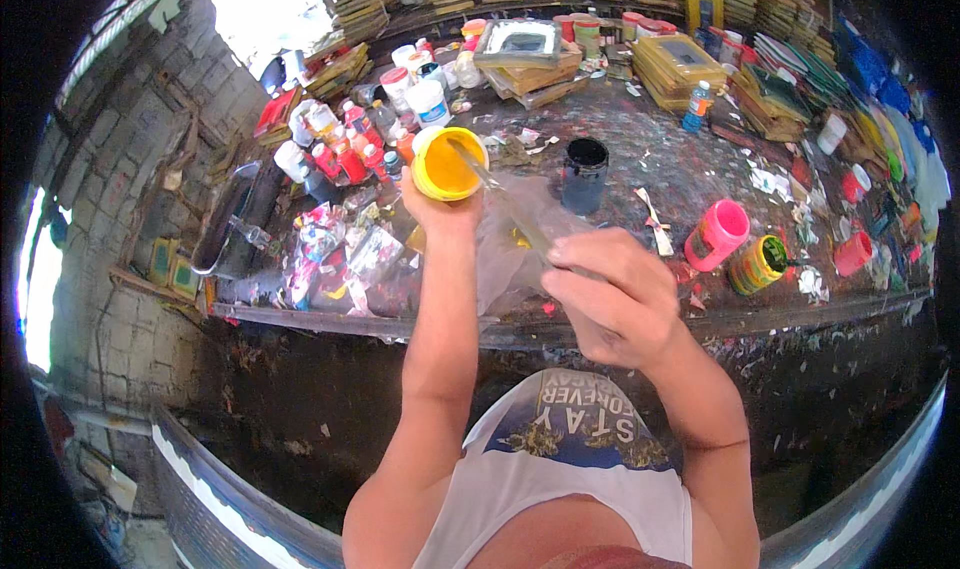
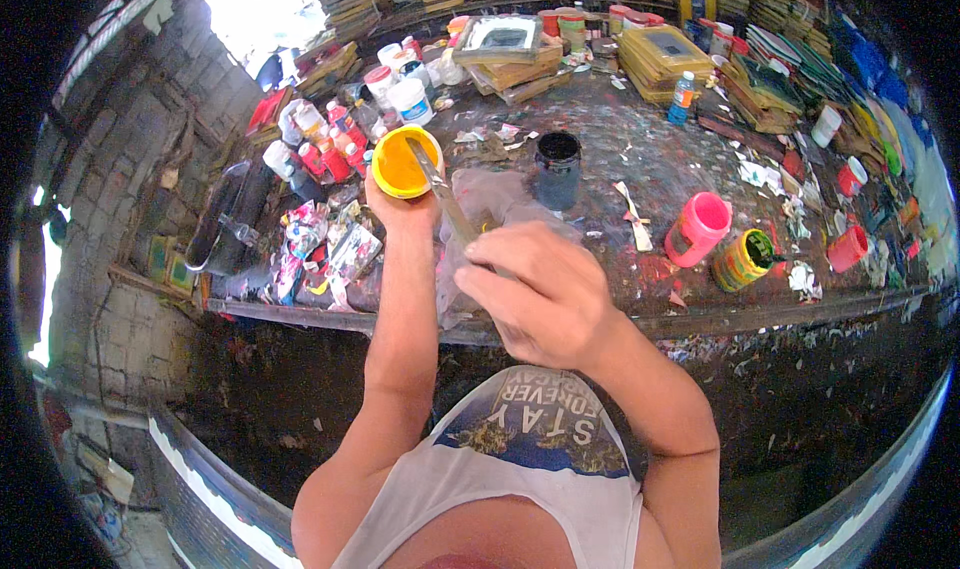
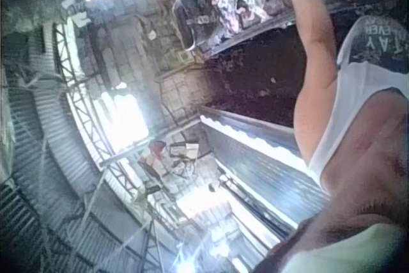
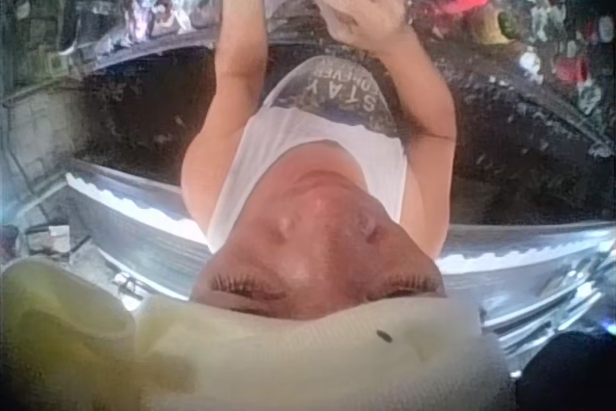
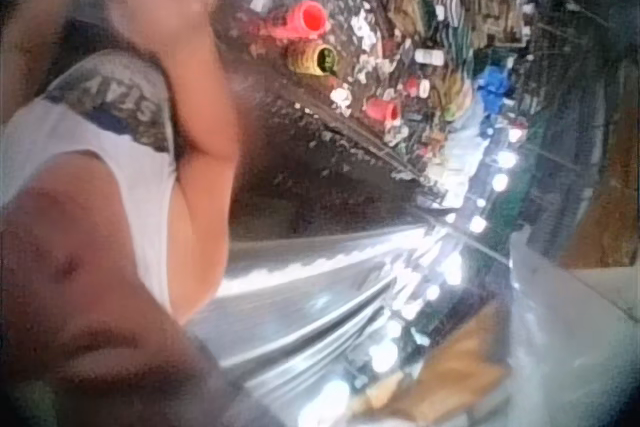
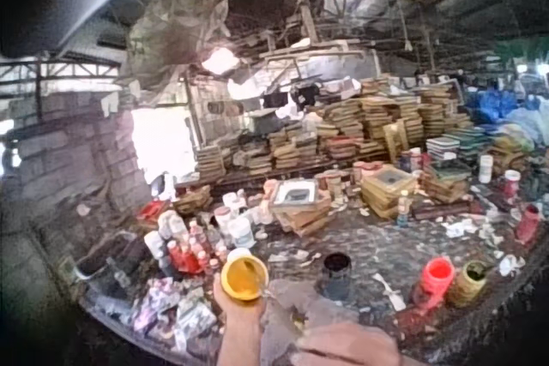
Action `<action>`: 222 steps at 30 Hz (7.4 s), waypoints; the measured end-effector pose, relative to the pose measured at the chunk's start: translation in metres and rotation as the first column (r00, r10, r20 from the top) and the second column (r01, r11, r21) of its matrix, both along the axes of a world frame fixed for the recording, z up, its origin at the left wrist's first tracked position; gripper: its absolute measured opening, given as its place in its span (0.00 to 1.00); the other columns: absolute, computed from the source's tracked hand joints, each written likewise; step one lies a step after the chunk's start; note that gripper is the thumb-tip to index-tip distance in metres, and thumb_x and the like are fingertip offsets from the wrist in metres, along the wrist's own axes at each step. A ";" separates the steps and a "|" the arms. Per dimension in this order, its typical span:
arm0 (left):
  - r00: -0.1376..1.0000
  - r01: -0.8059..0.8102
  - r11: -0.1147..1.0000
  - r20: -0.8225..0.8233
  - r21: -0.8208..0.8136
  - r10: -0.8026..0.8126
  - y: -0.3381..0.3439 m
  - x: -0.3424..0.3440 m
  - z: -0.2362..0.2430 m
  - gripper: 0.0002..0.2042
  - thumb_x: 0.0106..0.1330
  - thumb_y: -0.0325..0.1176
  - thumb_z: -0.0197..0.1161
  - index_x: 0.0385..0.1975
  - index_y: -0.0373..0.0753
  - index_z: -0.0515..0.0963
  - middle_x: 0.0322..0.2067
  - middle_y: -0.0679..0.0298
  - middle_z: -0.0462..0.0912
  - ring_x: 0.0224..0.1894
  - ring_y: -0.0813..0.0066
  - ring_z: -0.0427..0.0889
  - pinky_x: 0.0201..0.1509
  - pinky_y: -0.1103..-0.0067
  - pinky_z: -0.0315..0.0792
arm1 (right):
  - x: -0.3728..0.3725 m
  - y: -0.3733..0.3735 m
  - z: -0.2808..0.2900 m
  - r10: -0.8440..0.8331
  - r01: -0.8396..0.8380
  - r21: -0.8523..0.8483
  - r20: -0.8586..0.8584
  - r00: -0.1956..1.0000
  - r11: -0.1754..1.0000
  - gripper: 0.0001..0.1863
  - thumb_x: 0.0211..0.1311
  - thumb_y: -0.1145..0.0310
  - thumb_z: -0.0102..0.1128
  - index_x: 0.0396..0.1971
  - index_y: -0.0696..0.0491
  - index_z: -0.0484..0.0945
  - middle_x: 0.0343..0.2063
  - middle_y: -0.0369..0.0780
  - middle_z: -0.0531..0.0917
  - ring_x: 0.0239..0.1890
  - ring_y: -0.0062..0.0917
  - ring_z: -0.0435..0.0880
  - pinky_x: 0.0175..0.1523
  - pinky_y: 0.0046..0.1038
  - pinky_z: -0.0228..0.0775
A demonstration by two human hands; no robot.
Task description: The person walks through a cluttered workshop, picks up a metal rod, and uses it to stir yellow paint in a small container. They then pour the paint into a plastic bag and set the container down.
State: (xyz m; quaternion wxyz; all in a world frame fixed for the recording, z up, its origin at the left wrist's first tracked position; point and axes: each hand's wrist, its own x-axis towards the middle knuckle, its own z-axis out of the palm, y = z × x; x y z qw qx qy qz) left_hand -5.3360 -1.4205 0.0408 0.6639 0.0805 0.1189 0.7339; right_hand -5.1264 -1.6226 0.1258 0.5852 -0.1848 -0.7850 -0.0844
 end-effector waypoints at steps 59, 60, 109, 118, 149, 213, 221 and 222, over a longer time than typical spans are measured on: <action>0.778 -0.067 0.994 -0.619 0.086 0.106 0.029 0.010 -0.023 0.49 0.70 0.30 0.78 0.84 0.39 0.48 0.66 0.49 0.75 0.64 0.54 0.83 0.66 0.57 0.83 | 0.049 0.007 -0.070 -0.382 0.533 -0.424 0.393 0.837 0.732 0.26 0.54 0.81 0.67 0.56 0.54 0.85 0.50 0.40 0.88 0.46 0.39 0.92 0.47 0.38 0.89; 0.773 -0.074 0.992 -0.622 0.100 0.121 0.025 0.012 -0.018 0.50 0.70 0.30 0.78 0.84 0.39 0.47 0.65 0.50 0.75 0.63 0.54 0.83 0.66 0.58 0.83 | 0.053 0.009 -0.070 -0.371 0.529 -0.416 0.404 0.836 0.740 0.26 0.54 0.81 0.67 0.56 0.54 0.85 0.50 0.40 0.88 0.45 0.39 0.92 0.47 0.38 0.89; 0.361 -0.217 0.939 -0.871 0.268 0.332 -0.008 0.040 -0.014 0.56 0.64 0.30 0.85 0.84 0.30 0.47 0.62 0.47 0.79 0.58 0.62 0.84 0.62 0.66 0.82 | 0.111 -0.050 -0.062 -0.430 0.676 -0.136 0.677 0.597 0.725 0.20 0.64 0.67 0.64 0.56 0.50 0.86 0.42 0.37 0.82 0.33 0.30 0.87 0.36 0.36 0.82; 0.384 -0.235 0.937 -0.860 0.260 0.335 0.008 0.029 -0.033 0.56 0.63 0.30 0.86 0.84 0.31 0.48 0.63 0.48 0.78 0.59 0.62 0.84 0.63 0.67 0.81 | 0.120 -0.062 -0.050 -0.396 0.695 -0.122 0.747 0.534 0.708 0.18 0.65 0.67 0.65 0.53 0.50 0.87 0.38 0.36 0.82 0.34 0.31 0.87 0.37 0.37 0.82; 0.764 -0.064 0.994 -0.637 0.085 0.104 0.013 0.014 -0.030 0.53 0.69 0.27 0.79 0.86 0.40 0.46 0.65 0.48 0.77 0.59 0.55 0.86 0.62 0.58 0.86 | 0.082 -0.023 -0.003 -0.323 0.678 -0.196 0.765 0.558 0.708 0.20 0.66 0.72 0.62 0.58 0.49 0.85 0.43 0.39 0.84 0.38 0.37 0.91 0.39 0.41 0.83; 0.927 0.315 0.948 -0.200 -0.043 -0.317 0.047 -0.003 -0.054 0.33 0.79 0.58 0.52 0.73 0.41 0.74 0.63 0.51 0.86 0.64 0.46 0.85 0.72 0.48 0.78 | 0.109 -0.082 0.044 -0.425 0.715 -0.107 0.740 0.521 0.690 0.18 0.62 0.72 0.67 0.53 0.51 0.87 0.37 0.38 0.82 0.34 0.35 0.89 0.36 0.39 0.81; 0.892 0.366 0.930 -0.268 -0.042 -0.364 0.031 0.015 -0.031 0.34 0.80 0.62 0.55 0.72 0.40 0.76 0.61 0.52 0.87 0.61 0.47 0.87 0.71 0.50 0.78 | 0.056 -0.020 0.010 -0.447 0.743 -0.090 0.748 0.490 0.664 0.20 0.65 0.70 0.65 0.57 0.55 0.84 0.38 0.40 0.83 0.36 0.34 0.92 0.36 0.36 0.87; 0.885 0.377 0.925 -0.280 -0.040 -0.372 0.030 0.015 -0.030 0.34 0.80 0.61 0.56 0.72 0.40 0.76 0.61 0.52 0.87 0.61 0.47 0.87 0.71 0.51 0.78 | 0.050 -0.009 0.004 -0.453 0.740 -0.082 0.744 0.491 0.668 0.20 0.66 0.70 0.65 0.57 0.56 0.84 0.38 0.40 0.84 0.35 0.34 0.93 0.35 0.36 0.87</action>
